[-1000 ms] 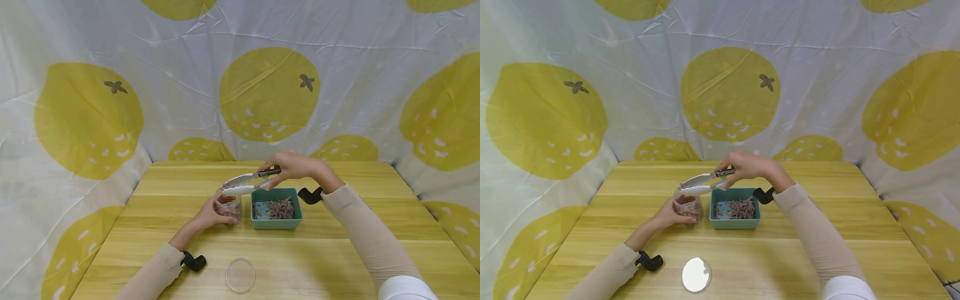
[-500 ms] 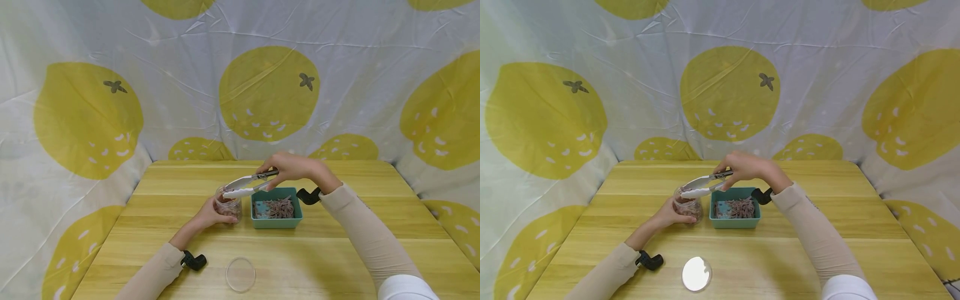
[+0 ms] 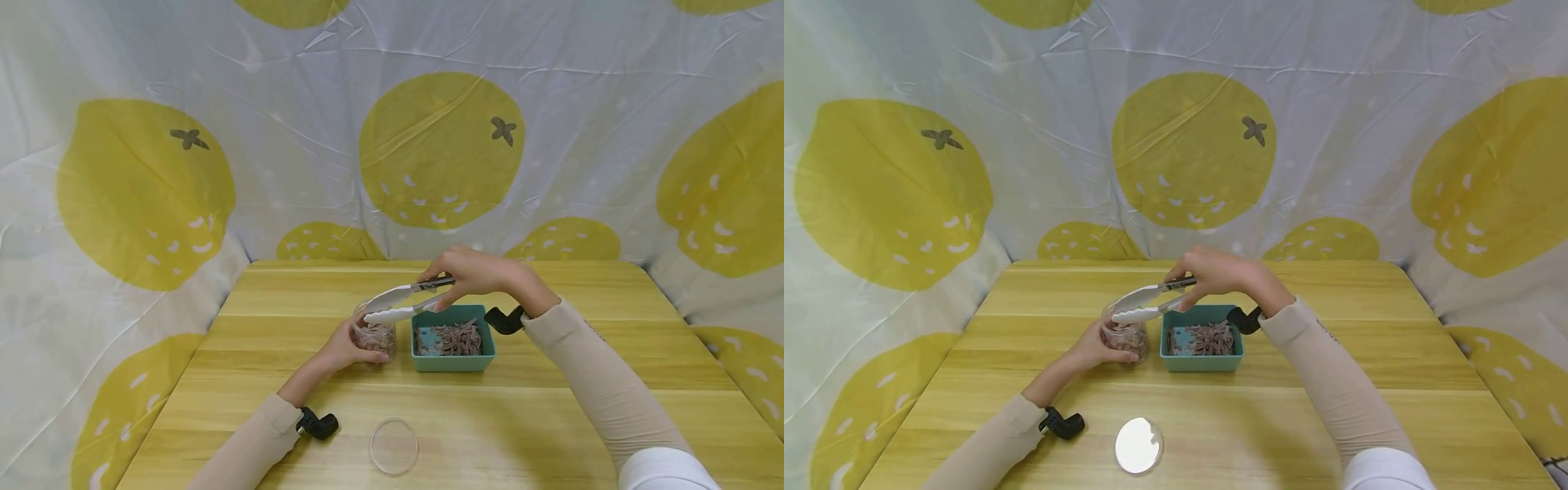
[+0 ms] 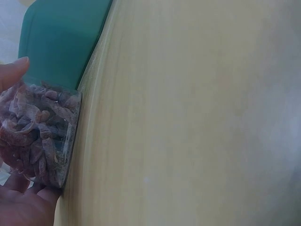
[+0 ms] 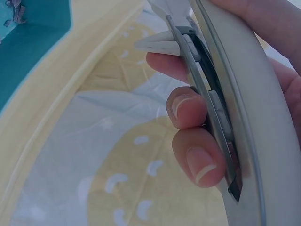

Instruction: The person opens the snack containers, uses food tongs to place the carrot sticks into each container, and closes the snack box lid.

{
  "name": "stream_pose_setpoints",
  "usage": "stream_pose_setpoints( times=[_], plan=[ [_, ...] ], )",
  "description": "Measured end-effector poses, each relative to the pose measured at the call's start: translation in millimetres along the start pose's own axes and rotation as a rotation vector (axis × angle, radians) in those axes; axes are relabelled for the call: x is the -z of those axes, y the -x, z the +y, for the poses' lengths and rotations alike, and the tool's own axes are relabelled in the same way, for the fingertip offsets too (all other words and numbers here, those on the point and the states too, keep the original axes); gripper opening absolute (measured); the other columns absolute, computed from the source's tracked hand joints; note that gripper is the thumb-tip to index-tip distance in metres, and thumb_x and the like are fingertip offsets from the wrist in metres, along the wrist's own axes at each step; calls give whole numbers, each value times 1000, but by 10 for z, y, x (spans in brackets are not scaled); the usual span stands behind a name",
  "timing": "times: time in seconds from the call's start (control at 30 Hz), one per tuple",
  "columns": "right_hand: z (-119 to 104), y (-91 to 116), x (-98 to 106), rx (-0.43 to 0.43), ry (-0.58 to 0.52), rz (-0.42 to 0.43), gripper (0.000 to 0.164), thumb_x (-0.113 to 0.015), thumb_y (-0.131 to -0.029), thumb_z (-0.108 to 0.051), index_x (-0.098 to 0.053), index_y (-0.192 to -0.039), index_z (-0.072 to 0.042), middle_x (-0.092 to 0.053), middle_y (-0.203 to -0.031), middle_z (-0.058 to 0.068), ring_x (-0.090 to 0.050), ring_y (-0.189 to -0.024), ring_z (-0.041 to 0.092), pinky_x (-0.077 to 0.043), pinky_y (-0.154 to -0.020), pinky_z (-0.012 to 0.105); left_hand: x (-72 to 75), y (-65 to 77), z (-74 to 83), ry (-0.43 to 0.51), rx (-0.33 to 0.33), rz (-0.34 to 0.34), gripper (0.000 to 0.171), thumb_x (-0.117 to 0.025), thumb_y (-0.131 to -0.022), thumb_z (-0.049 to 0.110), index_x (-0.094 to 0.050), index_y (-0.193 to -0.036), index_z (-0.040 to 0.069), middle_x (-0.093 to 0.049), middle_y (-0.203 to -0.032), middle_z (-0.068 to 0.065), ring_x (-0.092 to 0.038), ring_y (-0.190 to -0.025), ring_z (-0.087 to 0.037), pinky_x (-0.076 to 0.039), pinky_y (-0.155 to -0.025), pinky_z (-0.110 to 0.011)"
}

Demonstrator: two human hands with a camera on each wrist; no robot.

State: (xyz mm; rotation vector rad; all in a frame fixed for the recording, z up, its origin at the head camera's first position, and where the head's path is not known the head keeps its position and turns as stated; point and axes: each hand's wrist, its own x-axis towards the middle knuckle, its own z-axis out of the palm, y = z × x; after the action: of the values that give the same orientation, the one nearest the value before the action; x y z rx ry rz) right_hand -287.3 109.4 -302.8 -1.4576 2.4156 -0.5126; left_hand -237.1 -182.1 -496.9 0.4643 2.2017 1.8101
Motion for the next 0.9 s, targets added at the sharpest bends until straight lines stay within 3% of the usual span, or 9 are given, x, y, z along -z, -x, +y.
stream_pose_setpoints(
  times=[0.1,0.17,0.3,0.4,0.53,0.7,0.77,0.9],
  plan=[
    [6,22,-3,1,0,8,52,-81,-85,-28,-66,-130,-6,-66,-128,10,-67,-94,16,-50,-78,35,1,-3,3,-14,-7,-2,80,-89,-73,3,-49,-141,11,-61,-126,-10,-57,-115,-23,-48,-96,-34],
    [17,40,-5,-2,-8,14,53,-81,-85,-28,-65,-131,-5,-66,-127,11,-65,-85,16,-51,-76,36,-2,-4,10,-16,-2,0,79,-89,-73,3,-50,-141,10,-61,-128,-10,-57,-117,-24,-47,-98,-36],
    [47,98,2,-35,-35,28,57,-81,-85,-30,-63,-133,-5,-68,-123,8,-41,-58,9,-41,-64,31,-3,-4,13,-20,14,3,77,-88,-75,4,-49,-141,9,-60,-129,-12,-56,-117,-26,-46,-99,-39],
    [93,164,8,-51,-72,41,60,-82,-84,-31,-62,-135,-5,-68,-120,6,-30,-55,7,-35,-60,29,-1,-6,17,-36,26,13,80,-89,-75,6,-48,-143,10,-60,-129,-12,-56,-117,-26,-46,-99,-39],
    [196,286,10,-55,-129,58,62,-82,-84,-31,-61,-136,-5,-67,-107,1,-28,-55,7,-33,-58,28,-2,-13,27,-47,23,22,84,-89,-74,4,-46,-146,11,-60,-131,-12,-56,-118,-26,-47,-98,-37],
    [345,489,6,-92,-158,67,64,-82,-84,-33,-60,-137,-5,-58,-88,1,-28,-56,9,-32,-57,28,-4,-21,16,-32,-32,1,81,-87,-73,-1,-50,-143,13,-57,-136,-12,-56,-119,-26,-48,-96,-33],
    [400,572,-1,-117,-164,61,66,-83,-83,-33,-60,-137,-5,-59,-89,1,-29,-55,9,-32,-56,27,-3,-22,12,-34,-44,-4,79,-88,-73,-1,-51,-142,13,-57,-135,-12,-56,-119,-25,-48,-95,-32],
    [502,718,-16,-150,-162,50,68,-86,-79,-33,-62,-135,-3,-66,-106,5,-31,-55,7,-34,-56,26,2,-17,15,-33,-39,-7,79,-88,-73,-1,-51,-142,14,-58,-134,-13,-57,-117,-24,-48,-94,-30]
  ],
)
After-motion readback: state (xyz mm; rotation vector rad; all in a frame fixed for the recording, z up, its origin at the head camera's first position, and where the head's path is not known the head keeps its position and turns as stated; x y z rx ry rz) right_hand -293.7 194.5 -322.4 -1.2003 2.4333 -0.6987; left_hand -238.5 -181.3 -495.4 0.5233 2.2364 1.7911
